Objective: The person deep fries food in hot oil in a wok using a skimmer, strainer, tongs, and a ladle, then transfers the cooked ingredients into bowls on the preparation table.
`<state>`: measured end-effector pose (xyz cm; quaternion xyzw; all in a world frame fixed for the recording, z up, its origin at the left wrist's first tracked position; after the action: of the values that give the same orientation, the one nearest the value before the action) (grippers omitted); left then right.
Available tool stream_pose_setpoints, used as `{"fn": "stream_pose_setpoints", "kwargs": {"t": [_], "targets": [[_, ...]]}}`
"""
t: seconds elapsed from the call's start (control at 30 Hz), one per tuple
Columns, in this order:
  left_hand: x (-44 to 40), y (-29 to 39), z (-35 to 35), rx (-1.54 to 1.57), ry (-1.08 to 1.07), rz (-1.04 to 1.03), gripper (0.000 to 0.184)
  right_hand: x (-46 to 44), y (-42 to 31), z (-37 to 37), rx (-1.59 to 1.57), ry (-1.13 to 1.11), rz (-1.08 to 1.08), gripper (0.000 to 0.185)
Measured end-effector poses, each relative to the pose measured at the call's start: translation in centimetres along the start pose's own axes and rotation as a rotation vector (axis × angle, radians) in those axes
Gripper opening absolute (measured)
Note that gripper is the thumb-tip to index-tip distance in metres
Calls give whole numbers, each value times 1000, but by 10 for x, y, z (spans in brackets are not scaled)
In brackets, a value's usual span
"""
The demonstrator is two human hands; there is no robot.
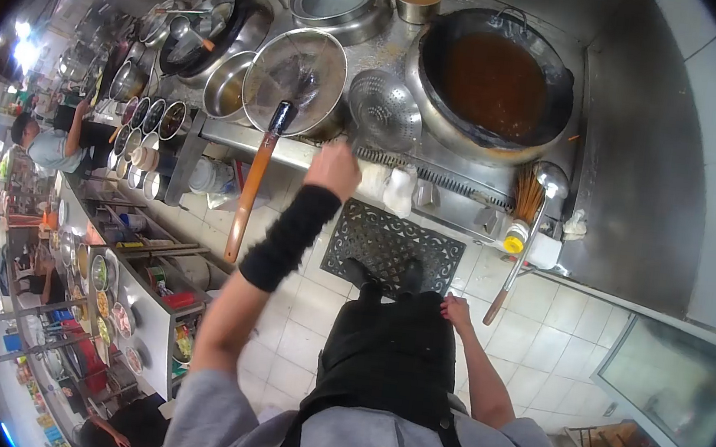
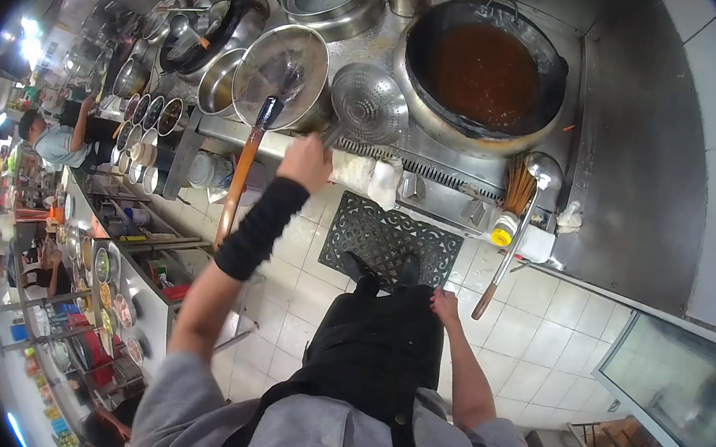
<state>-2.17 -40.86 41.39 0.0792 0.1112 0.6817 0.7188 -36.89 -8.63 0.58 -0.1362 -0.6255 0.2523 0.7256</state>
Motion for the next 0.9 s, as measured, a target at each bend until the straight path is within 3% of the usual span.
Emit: {"fn": "stream_pose_setpoints", "kwargs": {"t": [0.1, 0.2, 0.3, 0.43, 0.47, 0.53, 0.73, 0.83, 0.87, 0.9], "targets": [[-57, 28, 32, -100, -124, -107, 19, -12, 6, -5, -2, -45, 21, 46], [-100, 67, 56, -192, -90, -162, 18, -16, 3, -12, -118, -30, 52, 46], [-169, 73, 37, -295, 53, -228, 17, -15, 0, -14, -184, -13, 104, 49], [-197, 100, 5, -684, -72, -525, 21, -11, 17, -11, -278, 44, 99, 46], [-197, 102, 4, -659, -58, -584, 21, -11, 25, -10, -325, 57, 72, 43], [-187, 111, 26, -604, -20, -588, 17, -14, 45, -9, -332, 74, -29, 40], [-183, 92, 67, -565, -73, -415, 18, -16, 72, 1, -331, 126, -31, 43], [-163, 55, 89, -452, -56, -293, 26, -34, 70, 1, -311, 109, -45, 42], [-126, 73, 116, -307, -16, -219, 29, -31, 64, 3, -345, 104, -57, 40], [-125, 36, 106, -350, -90, -188, 32, -29, 52, 4, -384, 103, -73, 39]]}}
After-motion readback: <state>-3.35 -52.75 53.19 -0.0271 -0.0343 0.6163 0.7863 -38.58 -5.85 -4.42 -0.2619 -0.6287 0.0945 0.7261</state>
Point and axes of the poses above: each hand's wrist, its own x-axis away from the middle knuckle, its own z-axis out of the back of the hand, y = z × x, the point moved 6 cm from there along -x, towards the middle knuckle, and after that the axes turned 1 degree about x, right-handed, at the moved point
